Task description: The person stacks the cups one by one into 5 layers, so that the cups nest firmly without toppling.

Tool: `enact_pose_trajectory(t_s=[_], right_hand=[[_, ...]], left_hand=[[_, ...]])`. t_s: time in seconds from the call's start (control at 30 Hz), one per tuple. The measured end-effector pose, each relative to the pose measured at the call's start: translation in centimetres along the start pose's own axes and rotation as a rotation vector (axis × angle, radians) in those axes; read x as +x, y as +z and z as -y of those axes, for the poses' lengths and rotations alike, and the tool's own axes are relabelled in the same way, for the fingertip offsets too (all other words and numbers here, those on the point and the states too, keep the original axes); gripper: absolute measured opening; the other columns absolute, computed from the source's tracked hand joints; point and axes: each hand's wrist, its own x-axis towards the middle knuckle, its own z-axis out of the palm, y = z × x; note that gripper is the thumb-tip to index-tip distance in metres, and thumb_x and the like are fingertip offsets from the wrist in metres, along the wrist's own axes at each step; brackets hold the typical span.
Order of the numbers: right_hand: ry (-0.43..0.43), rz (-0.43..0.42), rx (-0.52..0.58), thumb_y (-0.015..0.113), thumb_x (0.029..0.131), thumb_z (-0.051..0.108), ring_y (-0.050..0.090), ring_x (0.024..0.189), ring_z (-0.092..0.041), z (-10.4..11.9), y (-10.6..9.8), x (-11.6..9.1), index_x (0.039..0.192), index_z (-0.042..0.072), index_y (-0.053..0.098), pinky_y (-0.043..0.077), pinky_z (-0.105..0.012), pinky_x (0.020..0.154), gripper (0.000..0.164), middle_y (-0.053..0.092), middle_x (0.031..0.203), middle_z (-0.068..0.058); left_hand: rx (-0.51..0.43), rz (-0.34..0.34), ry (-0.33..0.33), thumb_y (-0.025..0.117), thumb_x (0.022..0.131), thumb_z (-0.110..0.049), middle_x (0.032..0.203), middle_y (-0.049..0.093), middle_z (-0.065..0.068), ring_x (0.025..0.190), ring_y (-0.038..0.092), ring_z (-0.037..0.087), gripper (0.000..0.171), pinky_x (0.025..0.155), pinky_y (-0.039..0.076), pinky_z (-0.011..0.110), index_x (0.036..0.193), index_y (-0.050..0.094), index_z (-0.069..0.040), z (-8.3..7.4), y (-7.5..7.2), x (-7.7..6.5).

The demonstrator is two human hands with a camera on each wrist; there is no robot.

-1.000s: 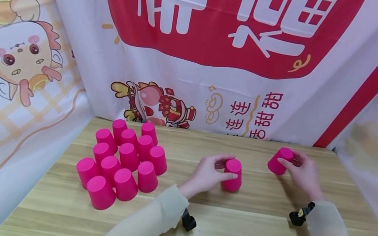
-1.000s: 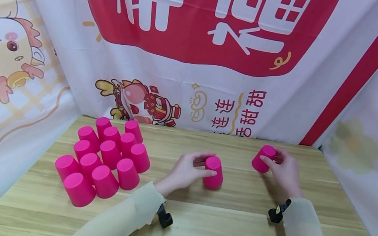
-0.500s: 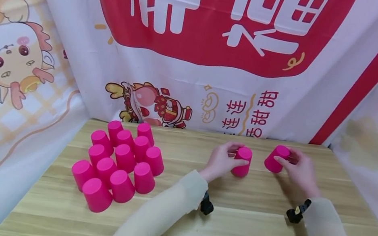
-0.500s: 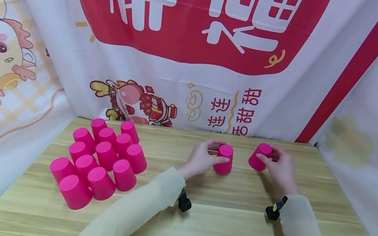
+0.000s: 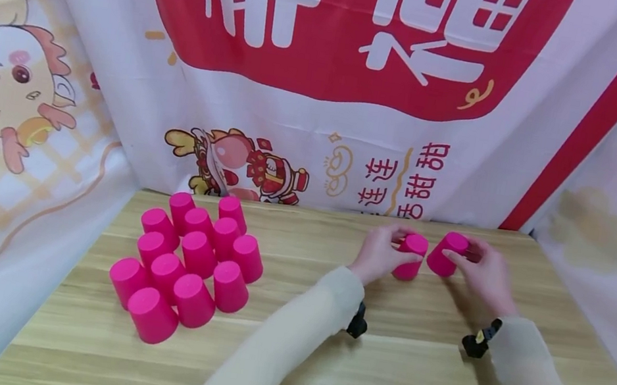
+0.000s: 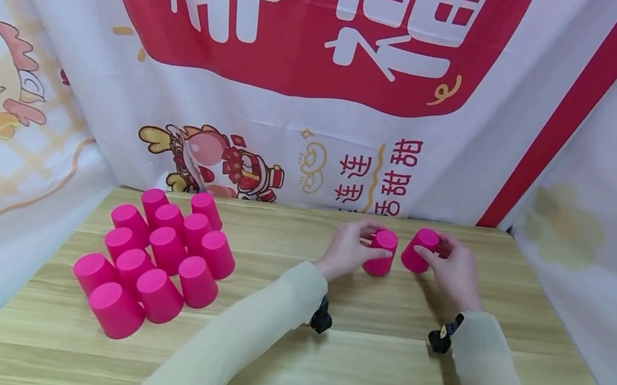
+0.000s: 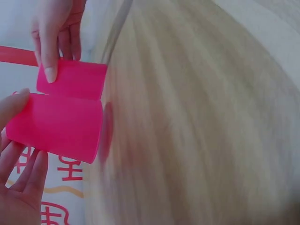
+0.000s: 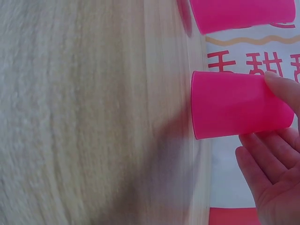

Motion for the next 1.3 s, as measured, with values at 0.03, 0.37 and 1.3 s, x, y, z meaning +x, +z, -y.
enact_pose_trajectory(t_s=[0.03, 0.37, 1.3], right_hand=[[-0.007, 0.001, -0.004, 0.069, 0.095, 0.051, 0.057, 0.119, -0.035, 0.1, 0.0, 0.1, 0.149, 0.004, 0.048, 0.047, -0.054, 0.103, 0.075, 0.059, 0.133, -0.019], [-0.034, -0.008, -0.027, 0.070, 0.096, 0.045, 0.058, 0.117, -0.034, -0.1, 0.0, 0.4, 0.147, 0.003, 0.050, 0.049, -0.053, 0.101, 0.069, 0.061, 0.131, -0.020], [-0.014, -0.017, -0.008, 0.072, 0.097, 0.039, 0.058, 0.119, -0.036, 0.1, 0.2, 0.2, 0.149, 0.002, 0.048, 0.051, -0.050, 0.099, 0.068, 0.059, 0.134, -0.022]], left_hand=[[-0.011, -0.008, 0.006, 0.090, 0.080, -0.021, 0.110, 0.073, -0.010, 0.098, 0.065, 0.006, 0.046, 0.083, 0.053, 0.018, 0.122, 0.071, -0.019, 0.0, 0.2, 0.0], [-0.052, -0.146, 0.008, 0.090, 0.079, -0.017, 0.112, 0.073, -0.007, 0.099, 0.066, 0.005, 0.045, 0.089, 0.057, 0.031, 0.120, 0.072, -0.018, -0.3, 1.8, 0.1], [0.084, -0.013, -0.163, 0.086, 0.085, -0.015, 0.135, 0.062, 0.012, 0.123, 0.061, 0.025, 0.068, 0.101, 0.049, 0.029, 0.144, 0.053, -0.008, 0.9, 3.5, -0.5]])
